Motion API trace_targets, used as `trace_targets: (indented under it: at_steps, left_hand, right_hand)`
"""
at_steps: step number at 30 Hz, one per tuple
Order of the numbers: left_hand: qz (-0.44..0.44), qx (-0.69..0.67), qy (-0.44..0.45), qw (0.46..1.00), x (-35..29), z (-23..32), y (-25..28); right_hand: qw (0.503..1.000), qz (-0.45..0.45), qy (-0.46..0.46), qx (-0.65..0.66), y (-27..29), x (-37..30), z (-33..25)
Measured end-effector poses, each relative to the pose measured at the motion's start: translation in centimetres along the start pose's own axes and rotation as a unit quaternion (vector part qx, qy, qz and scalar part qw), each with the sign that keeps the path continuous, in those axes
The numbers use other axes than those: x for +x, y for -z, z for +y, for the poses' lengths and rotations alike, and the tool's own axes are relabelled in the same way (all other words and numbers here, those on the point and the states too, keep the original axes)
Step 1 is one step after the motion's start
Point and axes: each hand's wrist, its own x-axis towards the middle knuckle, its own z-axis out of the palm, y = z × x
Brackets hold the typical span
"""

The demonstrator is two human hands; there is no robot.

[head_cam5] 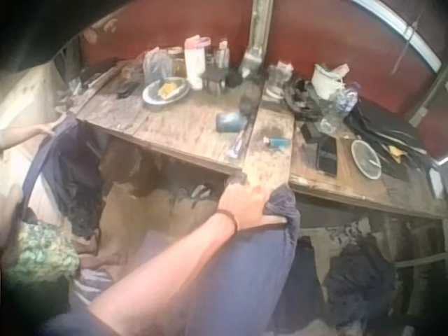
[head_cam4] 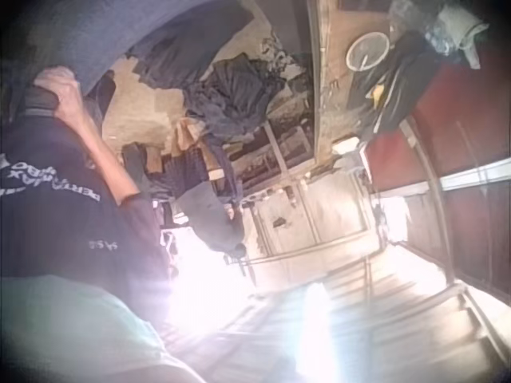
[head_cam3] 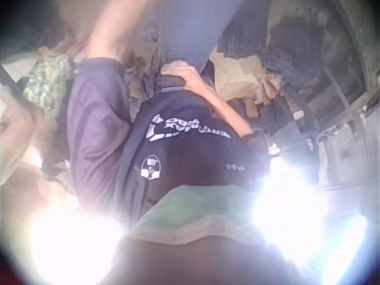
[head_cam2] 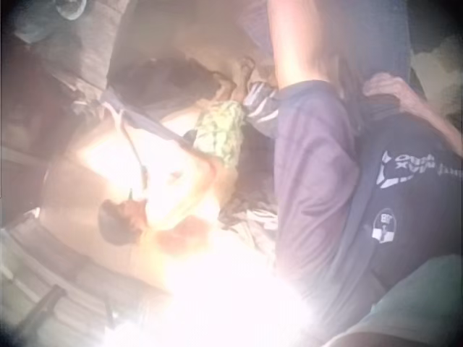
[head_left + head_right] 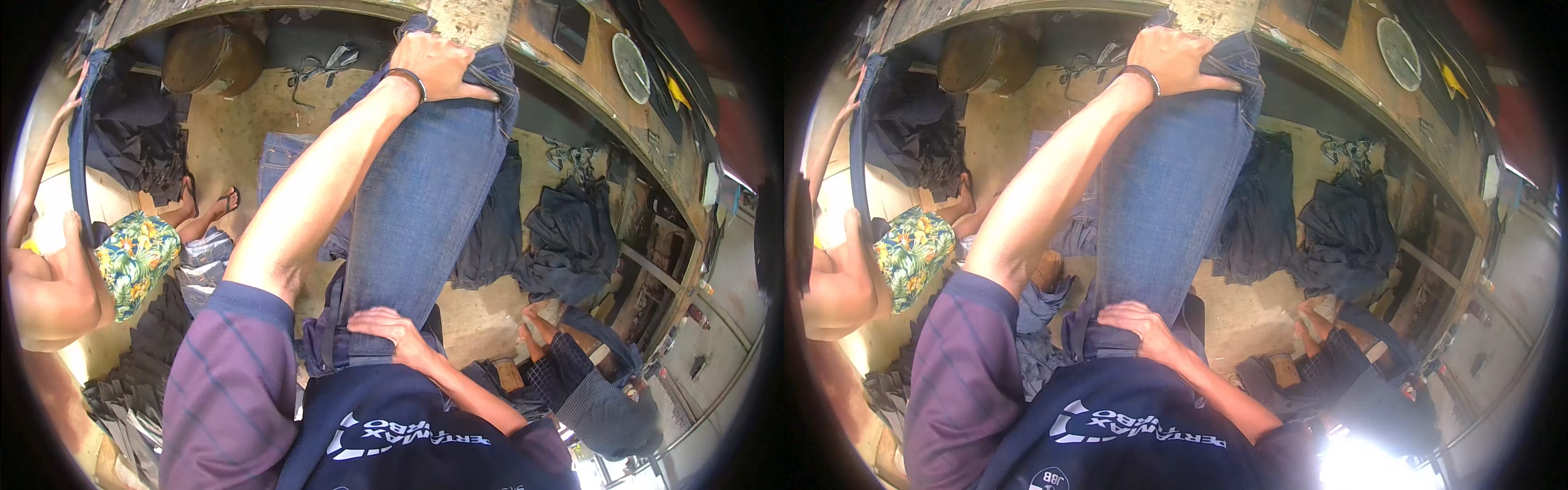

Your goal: The person irons a pair of jeans on a wooden board using a handheld iron. They repeatedly smooth the fabric, flip the jeans, and continue ironing different sections.

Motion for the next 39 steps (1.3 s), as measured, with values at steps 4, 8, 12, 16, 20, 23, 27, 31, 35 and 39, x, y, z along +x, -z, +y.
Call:
trace_targets:
  at_steps: [4,8,12,16,20,23,27,31,35,39]
  left_hand:
    - [0.022,-0.002,0.0,1.0,-0.1,0.1,-0.7]
    - [-0.023,0.001,0.017,1.0,0.4,0.4,0.0]
    - [0.107,0.026,0.051,0.993,-2.6,3.2,0.6]
    - [0.268,0.004,0.094,0.959,-10.8,4.3,-0.6]
    - [0.182,-0.22,0.261,0.922,-24.1,5.6,-3.2]
    - [0.061,-0.457,0.32,0.828,-36.7,10.6,-5.4]
    - [0.005,-0.329,0.377,0.866,-52.1,16.9,-5.8]
    - [-0.117,-0.322,0.315,0.885,-62.6,13.9,-4.8]
    - [-0.013,-0.238,0.346,0.908,-58.4,8.0,-3.5]
    - [0.079,-0.455,0.245,0.853,-49.2,6.7,4.9]
  right_hand:
    - [0.987,0.126,0.014,-0.096,4.2,1.7,-1.1]
    - [0.99,0.142,-0.022,-0.002,-0.4,-0.1,-5.0]
    - [0.947,0.283,0.015,-0.154,6.5,-1.1,-5.4]
    - [0.721,0.575,-0.092,-0.374,17.2,8.2,-1.3]
    - [0.797,0.574,-0.185,-0.038,16.8,10.0,3.6]
    - [0.769,0.628,-0.106,-0.057,13.5,8.8,3.7]
    - [0.818,0.558,-0.106,-0.094,5.0,0.7,1.1]
    - [0.842,0.439,-0.01,-0.313,-2.0,-3.9,-0.3]
    - [0.855,0.313,0.003,-0.413,-5.0,-1.6,-0.3]
    - [0.91,0.266,0.001,-0.318,-2.2,-0.4,-3.5]
